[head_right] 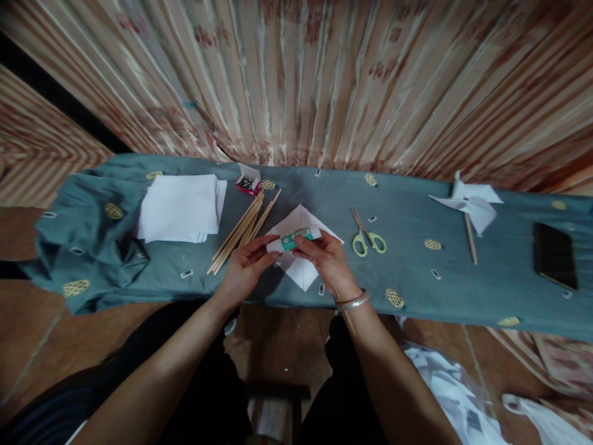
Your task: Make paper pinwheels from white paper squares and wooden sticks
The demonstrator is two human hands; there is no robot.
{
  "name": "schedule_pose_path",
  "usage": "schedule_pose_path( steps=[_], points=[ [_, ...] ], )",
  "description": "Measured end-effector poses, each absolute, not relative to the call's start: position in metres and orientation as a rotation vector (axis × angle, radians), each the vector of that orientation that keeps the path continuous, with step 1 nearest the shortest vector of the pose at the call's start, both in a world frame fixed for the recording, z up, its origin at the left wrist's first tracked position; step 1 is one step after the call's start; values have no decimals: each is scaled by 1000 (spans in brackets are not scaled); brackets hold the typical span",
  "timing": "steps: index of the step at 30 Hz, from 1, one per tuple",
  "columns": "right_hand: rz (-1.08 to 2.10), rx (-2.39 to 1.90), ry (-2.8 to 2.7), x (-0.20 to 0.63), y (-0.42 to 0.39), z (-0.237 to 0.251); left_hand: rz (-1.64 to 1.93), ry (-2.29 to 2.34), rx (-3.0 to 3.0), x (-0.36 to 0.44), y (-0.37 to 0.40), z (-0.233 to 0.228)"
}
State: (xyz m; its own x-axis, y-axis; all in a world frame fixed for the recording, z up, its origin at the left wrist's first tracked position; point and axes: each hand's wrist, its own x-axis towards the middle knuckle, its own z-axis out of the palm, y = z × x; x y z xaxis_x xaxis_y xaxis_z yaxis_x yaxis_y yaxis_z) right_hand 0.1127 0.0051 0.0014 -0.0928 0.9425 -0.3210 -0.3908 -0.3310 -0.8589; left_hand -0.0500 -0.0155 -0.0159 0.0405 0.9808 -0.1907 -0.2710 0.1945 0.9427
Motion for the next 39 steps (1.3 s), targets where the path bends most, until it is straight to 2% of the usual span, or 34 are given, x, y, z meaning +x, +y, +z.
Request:
schedule_pose_path(
  steps=[9, 18, 22, 26, 30, 33, 36, 39],
  points=[
    [1690, -1065, -739, 102, 0, -6, 1178, 1195, 1156, -63, -21, -16],
    [1677, -1104, -899, 97, -4, 1, 1281, 1331, 1032, -94, -15, -11],
    [1420, -1217, -1069, 126, 1, -3, 1405, 1658, 1136, -142, -9, -14],
    [1026, -1409, -1376, 157, 1, -10, 1129, 2047, 1397, -173, -9, -21],
    [631, -1532, -1838, 170, -7, -11, 946, 2113, 1686, -182, -13, -28],
    [483, -1481, -2086, 172, -13, -11, 956, 2133, 1913, -178, -18, -27],
    [398, -1419, -2219, 174, -18, -13, 978, 2024, 2263, -157, -25, -21],
    [352, -1392, -2278, 175, -20, -14, 766, 1403, 2699, -117, -31, -16]
  ],
)
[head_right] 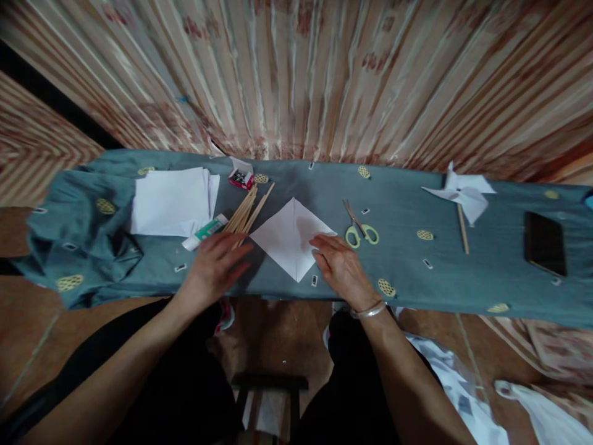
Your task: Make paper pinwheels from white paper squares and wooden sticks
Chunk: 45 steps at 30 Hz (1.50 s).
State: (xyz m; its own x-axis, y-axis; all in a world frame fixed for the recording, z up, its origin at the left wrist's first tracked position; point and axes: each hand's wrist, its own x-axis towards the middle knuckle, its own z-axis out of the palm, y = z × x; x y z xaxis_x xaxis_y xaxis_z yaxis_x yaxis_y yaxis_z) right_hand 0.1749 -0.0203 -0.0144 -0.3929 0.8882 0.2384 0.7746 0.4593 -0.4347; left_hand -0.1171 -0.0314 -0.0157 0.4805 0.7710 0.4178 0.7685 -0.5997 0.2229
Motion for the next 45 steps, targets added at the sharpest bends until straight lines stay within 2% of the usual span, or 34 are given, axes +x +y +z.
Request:
schedule_pose_path(
  steps=[2, 6, 14, 27, 35, 45],
  points=[
    [349, -1375, -2303, 175, -22, -15, 643, 1136, 2814, -89, -31, -15],
    [364, -1361, -2339, 175, -25, -14, 498, 982, 2861, -56, -22, -20],
    [426, -1377, -2423, 179, -27, -5, 577, 921, 2806, -64, -18, -31],
    [510, -1441, -2275, 168, -14, 3, 840, 1036, 2379, -55, -5, -27],
    [767, -1558, -2020, 146, -14, -1, 825, 1068, 2327, -57, 3, -28],
    [659, -1643, -1969, 138, -12, -4, 780, 1126, 2328, -53, 7, -25]
  ],
)
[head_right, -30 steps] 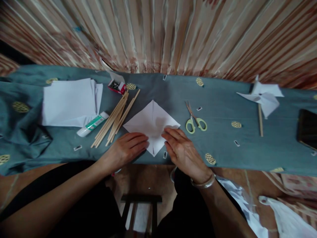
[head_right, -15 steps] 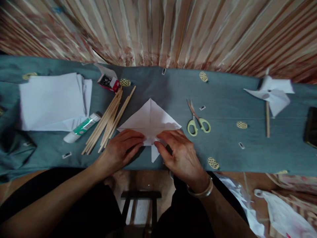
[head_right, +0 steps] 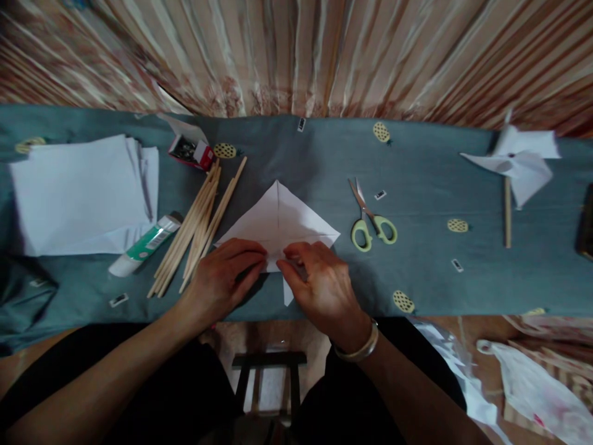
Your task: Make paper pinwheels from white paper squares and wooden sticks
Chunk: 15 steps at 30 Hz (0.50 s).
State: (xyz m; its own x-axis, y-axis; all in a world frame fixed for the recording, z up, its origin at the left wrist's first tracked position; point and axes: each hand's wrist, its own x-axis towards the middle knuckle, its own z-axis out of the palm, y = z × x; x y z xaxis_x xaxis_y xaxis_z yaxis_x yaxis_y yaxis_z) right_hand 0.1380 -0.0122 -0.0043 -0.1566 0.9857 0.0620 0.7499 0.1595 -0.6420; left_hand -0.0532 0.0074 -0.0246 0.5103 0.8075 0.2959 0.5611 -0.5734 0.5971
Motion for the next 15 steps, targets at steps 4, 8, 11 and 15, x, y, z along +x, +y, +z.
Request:
schedule_pose_path(
  steps=[4, 8, 11, 15],
  points=[
    [720, -1681, -1927, 135, -12, -6, 773, 1142, 2334, -53, 8, -25],
    [755, -1700, -1918, 134, -8, -8, 769, 1168, 2309, -55, 6, -24],
    [761, -1698, -1915, 133, -6, -8, 760, 1178, 2265, -56, 4, -22],
    [756, -1692, -1921, 132, -5, -8, 731, 1146, 2248, -59, 1, -21]
  ],
)
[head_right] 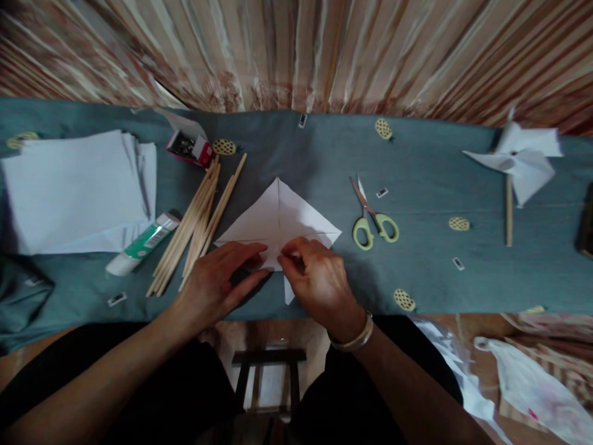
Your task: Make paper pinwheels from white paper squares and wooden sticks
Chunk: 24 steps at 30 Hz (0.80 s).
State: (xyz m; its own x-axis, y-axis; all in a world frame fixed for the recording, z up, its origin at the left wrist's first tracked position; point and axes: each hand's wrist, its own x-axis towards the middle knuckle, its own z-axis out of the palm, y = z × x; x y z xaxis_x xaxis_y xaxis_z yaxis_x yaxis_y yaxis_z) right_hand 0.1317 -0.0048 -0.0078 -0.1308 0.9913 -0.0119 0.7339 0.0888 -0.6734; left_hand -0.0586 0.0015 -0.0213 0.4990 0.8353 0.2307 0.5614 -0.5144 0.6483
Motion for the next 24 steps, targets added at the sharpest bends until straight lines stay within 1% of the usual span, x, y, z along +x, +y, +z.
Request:
schedule_pose_path(
  steps=[7, 13, 17, 21, 24],
  points=[
    [644, -1656, -1999, 133, -6, -6, 726, 1134, 2231, -58, 3, -20],
    [412, -1479, -2146, 138, -8, 0, 742, 1151, 2233, -56, 7, -22],
    [288, -1439, -2199, 140, -13, -2, 740, 1181, 2224, -56, 7, -24],
    [249, -1398, -2227, 138, -18, -4, 718, 1217, 2216, -55, 7, -25],
    [280, -1392, -2248, 136, -20, -7, 665, 1237, 2222, -55, 8, -24]
  ],
)
